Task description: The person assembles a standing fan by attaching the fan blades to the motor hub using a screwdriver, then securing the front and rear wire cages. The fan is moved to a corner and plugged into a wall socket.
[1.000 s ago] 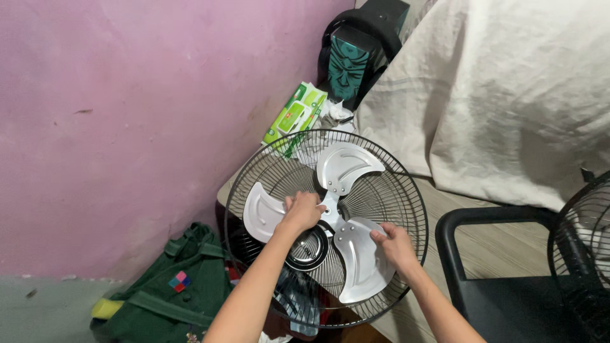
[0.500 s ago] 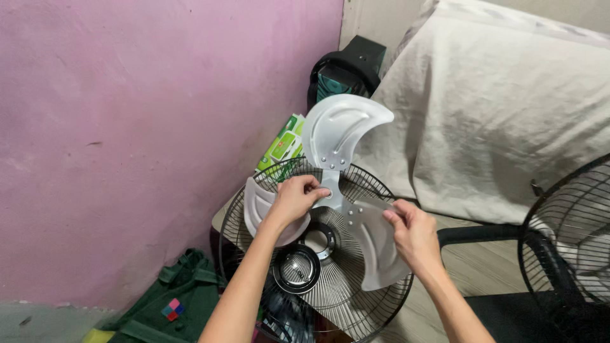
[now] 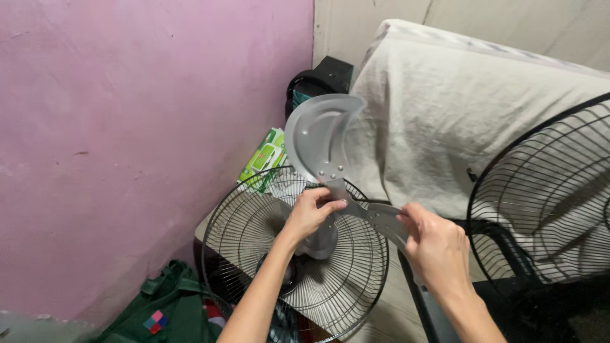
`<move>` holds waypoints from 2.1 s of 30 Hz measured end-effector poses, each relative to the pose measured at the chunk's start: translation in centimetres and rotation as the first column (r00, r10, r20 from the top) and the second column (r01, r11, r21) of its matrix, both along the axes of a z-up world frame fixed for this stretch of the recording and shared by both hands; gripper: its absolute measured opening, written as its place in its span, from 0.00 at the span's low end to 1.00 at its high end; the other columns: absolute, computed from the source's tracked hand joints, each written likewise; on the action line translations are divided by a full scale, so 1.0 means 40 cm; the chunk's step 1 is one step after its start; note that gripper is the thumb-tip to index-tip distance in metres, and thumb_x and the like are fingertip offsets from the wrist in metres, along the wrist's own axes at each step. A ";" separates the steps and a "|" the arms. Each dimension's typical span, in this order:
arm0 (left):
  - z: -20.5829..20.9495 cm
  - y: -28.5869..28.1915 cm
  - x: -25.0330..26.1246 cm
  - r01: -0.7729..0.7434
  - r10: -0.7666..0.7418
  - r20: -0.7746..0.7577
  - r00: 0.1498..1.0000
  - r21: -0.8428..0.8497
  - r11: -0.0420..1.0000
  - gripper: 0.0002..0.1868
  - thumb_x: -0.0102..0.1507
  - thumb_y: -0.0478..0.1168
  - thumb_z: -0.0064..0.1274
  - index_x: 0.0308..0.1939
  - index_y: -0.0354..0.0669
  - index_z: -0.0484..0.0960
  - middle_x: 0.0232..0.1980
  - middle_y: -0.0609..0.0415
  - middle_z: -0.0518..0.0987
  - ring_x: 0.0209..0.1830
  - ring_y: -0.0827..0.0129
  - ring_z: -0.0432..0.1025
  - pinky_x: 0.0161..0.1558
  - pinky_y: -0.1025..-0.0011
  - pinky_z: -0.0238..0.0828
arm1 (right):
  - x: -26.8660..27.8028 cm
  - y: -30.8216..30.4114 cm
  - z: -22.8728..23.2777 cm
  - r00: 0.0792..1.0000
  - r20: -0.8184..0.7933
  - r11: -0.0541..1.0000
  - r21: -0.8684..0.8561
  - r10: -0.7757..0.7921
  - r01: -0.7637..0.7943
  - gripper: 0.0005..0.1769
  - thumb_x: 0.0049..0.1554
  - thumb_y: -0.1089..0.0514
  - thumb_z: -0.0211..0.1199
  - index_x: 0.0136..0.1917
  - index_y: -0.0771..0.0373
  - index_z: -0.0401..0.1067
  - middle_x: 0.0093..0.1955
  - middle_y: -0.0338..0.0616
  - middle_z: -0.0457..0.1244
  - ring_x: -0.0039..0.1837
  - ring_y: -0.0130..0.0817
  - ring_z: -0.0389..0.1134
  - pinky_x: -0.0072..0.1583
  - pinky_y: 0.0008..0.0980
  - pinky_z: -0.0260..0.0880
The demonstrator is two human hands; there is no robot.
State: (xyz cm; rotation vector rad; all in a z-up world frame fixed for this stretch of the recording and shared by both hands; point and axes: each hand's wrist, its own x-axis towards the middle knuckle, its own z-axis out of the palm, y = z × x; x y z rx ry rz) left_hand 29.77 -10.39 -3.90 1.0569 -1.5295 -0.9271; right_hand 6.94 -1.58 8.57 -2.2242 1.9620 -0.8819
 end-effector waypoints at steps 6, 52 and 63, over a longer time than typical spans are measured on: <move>0.024 0.009 -0.035 0.038 -0.030 -0.129 0.991 0.062 0.997 0.12 0.58 0.38 0.65 0.41 0.32 0.86 0.39 0.56 0.88 0.39 0.74 0.79 0.47 0.75 0.75 | -0.031 0.069 0.029 0.981 0.022 0.938 -0.296 0.194 -0.179 0.15 0.48 0.68 0.62 0.50 0.59 0.77 0.44 0.41 0.71 0.42 0.44 0.72 0.43 0.39 0.71; 0.201 0.374 -0.767 0.203 -0.210 -0.116 0.971 -0.064 0.977 0.15 0.58 0.37 0.66 0.25 0.31 0.76 0.22 0.63 0.71 0.24 0.82 0.61 0.27 0.76 0.59 | -0.697 0.512 0.152 0.904 0.401 0.904 -0.315 -0.150 0.290 0.06 0.52 0.61 0.69 0.44 0.64 0.80 0.40 0.39 0.72 0.41 0.27 0.73 0.45 0.26 0.70; 0.183 0.379 -0.824 0.302 -0.297 -0.190 0.936 -0.002 0.953 0.07 0.57 0.34 0.62 0.36 0.31 0.85 0.29 0.62 0.84 0.28 0.84 0.71 0.32 0.80 0.68 | -0.836 0.569 0.021 0.846 0.476 0.837 -0.341 -0.239 0.429 0.05 0.55 0.64 0.68 0.44 0.68 0.80 0.40 0.40 0.70 0.42 0.26 0.70 0.46 0.24 0.68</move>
